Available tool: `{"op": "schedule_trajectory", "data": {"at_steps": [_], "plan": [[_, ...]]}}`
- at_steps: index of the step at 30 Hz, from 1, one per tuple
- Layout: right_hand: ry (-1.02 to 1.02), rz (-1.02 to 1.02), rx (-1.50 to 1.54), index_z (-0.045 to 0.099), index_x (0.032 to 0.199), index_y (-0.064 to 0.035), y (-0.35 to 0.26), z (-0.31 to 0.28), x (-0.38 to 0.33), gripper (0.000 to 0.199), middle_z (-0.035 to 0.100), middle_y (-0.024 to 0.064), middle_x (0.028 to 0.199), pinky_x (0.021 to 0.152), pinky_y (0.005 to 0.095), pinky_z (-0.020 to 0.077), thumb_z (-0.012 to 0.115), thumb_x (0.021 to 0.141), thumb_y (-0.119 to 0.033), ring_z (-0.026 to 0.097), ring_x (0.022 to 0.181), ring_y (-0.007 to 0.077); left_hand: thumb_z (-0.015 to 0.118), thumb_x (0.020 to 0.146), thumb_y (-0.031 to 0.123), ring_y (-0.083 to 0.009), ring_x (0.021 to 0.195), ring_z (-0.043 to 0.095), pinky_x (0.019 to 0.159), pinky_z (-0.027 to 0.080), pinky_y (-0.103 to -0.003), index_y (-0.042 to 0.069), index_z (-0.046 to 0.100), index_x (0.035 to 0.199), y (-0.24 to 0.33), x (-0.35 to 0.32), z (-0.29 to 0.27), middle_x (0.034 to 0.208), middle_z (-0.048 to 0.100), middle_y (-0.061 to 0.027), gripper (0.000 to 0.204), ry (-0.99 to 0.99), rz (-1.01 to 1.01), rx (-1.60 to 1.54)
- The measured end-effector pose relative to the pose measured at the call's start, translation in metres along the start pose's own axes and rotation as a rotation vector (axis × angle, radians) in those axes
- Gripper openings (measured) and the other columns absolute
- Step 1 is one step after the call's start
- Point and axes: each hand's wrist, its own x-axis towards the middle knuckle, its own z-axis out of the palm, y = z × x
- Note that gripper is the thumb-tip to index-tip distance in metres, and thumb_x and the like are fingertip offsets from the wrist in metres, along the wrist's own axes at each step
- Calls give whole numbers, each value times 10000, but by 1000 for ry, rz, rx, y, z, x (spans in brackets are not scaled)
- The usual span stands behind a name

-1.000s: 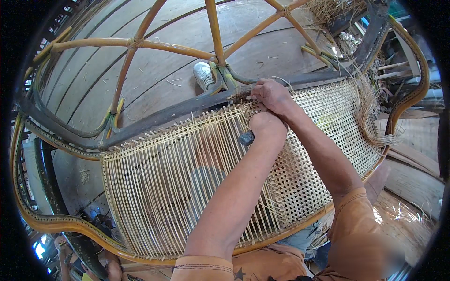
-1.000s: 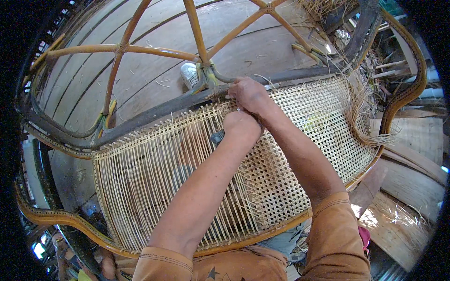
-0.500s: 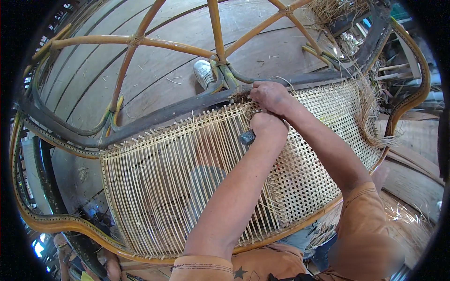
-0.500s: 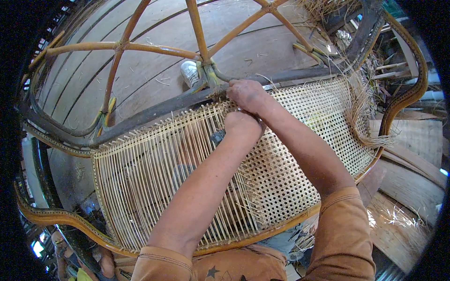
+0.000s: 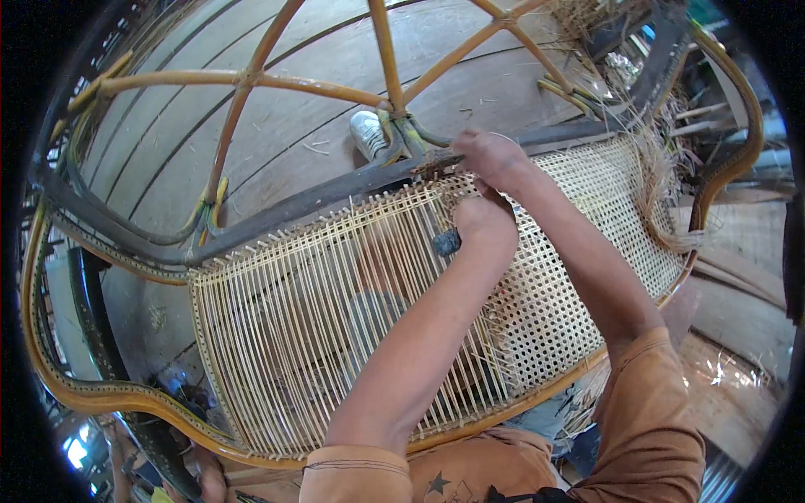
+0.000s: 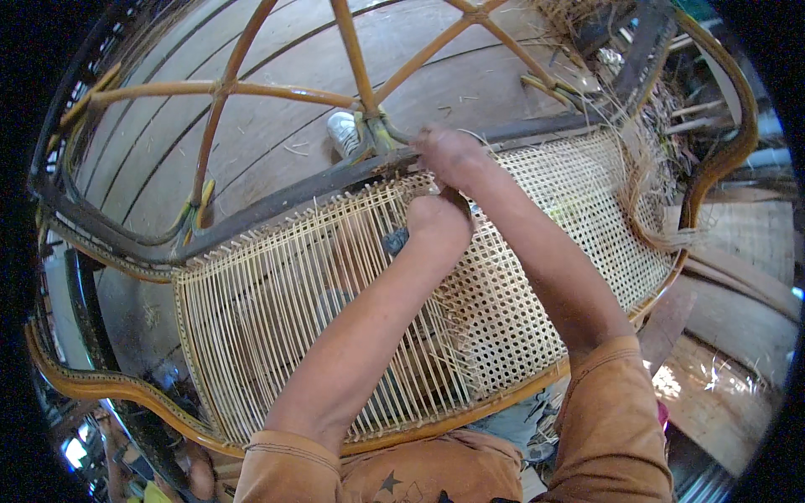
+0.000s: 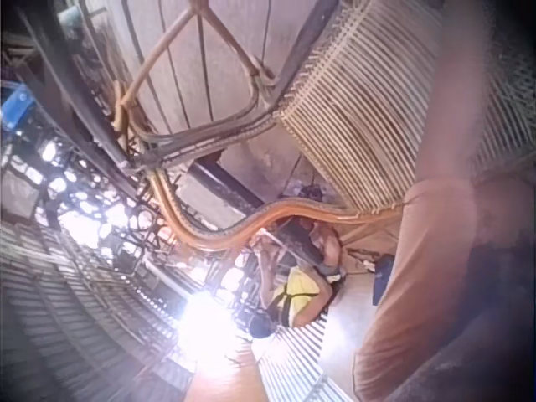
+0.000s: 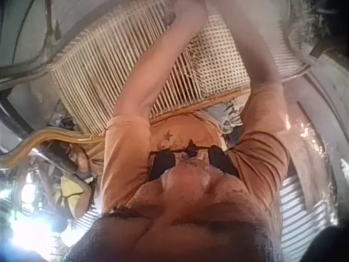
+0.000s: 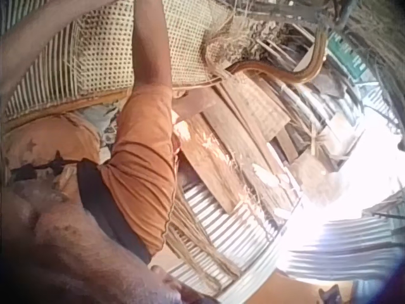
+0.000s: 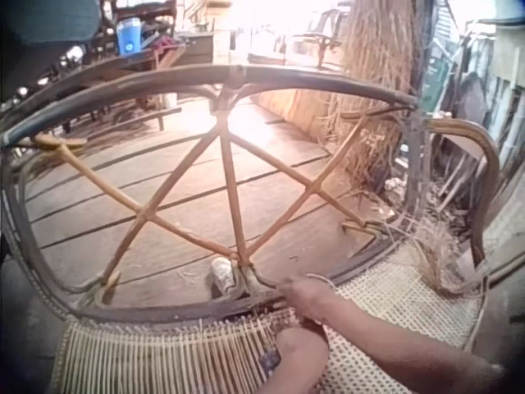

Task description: Repairing the woven seat of a rattan chair using rattan strips and a utility tool.

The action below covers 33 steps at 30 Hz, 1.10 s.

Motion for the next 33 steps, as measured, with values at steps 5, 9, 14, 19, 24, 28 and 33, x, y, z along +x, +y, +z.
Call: {"op": "schedule_trajectory", "data": {"at_steps": [5,9,14,19,24,28,33], "plan": [[948,191,556,618,988,2,25,-27,-145,186,628,137,930,722,315,477,585,846,-113,604,796,266,516,842,170,-308,657,659,586,517,-420,-24,578,895,28,-107,-33,730,657,-162,211,46,123,-342],[921,627,764,613,1000,20,10,14,-284,176,604,83,826,647,253,450,578,864,-85,552,697,137,511,874,257,-338,677,627,600,494,-420,13,560,847,45,-178,-16,727,626,-175,251,-31,182,-490],[1037,794,936,625,983,-1,-30,105,-406,145,589,45,791,609,219,434,575,877,-87,519,655,89,557,877,295,-240,633,573,599,457,-358,-7,542,831,56,-240,8,678,577,-138,306,-244,175,-729],[979,914,1239,622,962,-3,-79,168,-440,130,585,32,788,610,224,440,568,885,-93,546,682,91,582,876,294,-159,613,508,602,434,-312,-20,586,890,81,-256,39,667,552,-106,314,-432,225,-765],[965,796,1050,618,941,-13,-101,185,-443,130,603,107,806,667,299,469,573,866,-109,600,736,217,576,879,280,-146,617,518,600,437,-302,-22,593,902,100,-250,59,673,566,-103,304,-423,264,-597],[935,767,1070,612,910,-26,-109,202,-443,138,601,152,839,714,355,469,574,859,-148,595,792,305,579,876,261,-133,606,519,591,441,-294,-21,592,898,111,-255,67,665,568,-81,283,-354,244,-500],[966,721,1028,595,911,-29,-122,211,-444,150,588,156,827,711,377,463,556,870,-168,587,793,318,578,883,242,-94,560,496,538,432,-284,-16,599,872,106,-255,76,624,552,-33,258,-371,70,-713]]}}
